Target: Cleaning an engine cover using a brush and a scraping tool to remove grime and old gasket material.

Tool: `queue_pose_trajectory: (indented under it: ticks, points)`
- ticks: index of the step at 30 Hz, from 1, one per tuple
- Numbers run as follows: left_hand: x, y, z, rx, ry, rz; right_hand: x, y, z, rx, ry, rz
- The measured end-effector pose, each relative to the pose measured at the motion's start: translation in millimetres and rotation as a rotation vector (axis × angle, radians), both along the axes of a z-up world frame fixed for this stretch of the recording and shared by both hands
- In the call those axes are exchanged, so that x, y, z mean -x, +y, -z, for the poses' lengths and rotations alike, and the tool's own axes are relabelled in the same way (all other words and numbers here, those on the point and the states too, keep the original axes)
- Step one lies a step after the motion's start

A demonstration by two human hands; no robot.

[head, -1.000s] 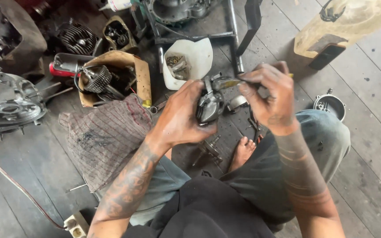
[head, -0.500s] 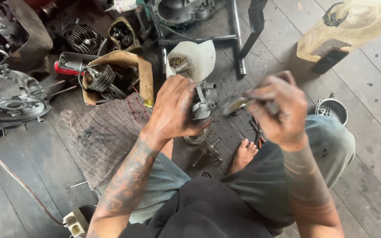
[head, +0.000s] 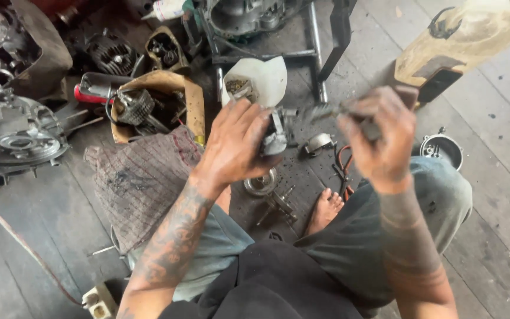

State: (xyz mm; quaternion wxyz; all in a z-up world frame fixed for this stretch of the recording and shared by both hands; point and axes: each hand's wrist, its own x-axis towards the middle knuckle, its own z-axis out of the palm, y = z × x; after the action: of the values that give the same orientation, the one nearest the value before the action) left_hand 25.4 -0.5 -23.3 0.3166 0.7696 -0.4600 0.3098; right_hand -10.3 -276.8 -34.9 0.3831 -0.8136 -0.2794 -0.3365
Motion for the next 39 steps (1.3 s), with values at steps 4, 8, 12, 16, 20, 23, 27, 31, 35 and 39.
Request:
queue_pose_trajectory:
  ticks: [4, 8, 12, 16, 20, 23, 27, 31, 35, 39]
  points:
    - [5, -7, 3, -0.009, 0.001, 0.010, 9, 32, -7, -0.035, 0.038, 0.013]
    - [5, -4, 1, 0.039, 0.033, -0.002, -3, 15, 17, -0.039, 0.037, 0.135]
    - [2, -8, 2, 0.070, 0.072, 0.015, 9, 49, -16, -0.079, 0.046, 0.025]
    - [7, -13, 5, 0.094, 0.086, 0.034, -8, 30, 4, -0.044, 0.033, 0.119]
    - [7, -13, 4, 0.213, 0.215, 0.111, 0, 43, -18, -0.198, 0.084, 0.021]
    - [9, -12, 8, 0.205, 0.258, 0.113, 6, 44, -21, -0.172, 0.077, 0.027]
    - [7, -20, 14, 0.155, 0.252, 0.089, -1, 48, -14, -0.190, 0.095, -0.038]
    - [2, -19, 22, 0.087, 0.273, 0.009, -4, 49, -29, -0.127, 0.148, -0.001]
    - [-1, -18, 20, 0.067, 0.416, 0.017, -13, 40, -7, -0.117, 0.186, 0.052]
    - [8, -8, -7, 0.021, 0.363, 0.007, -29, 4, 31, -0.108, 0.285, 0.127]
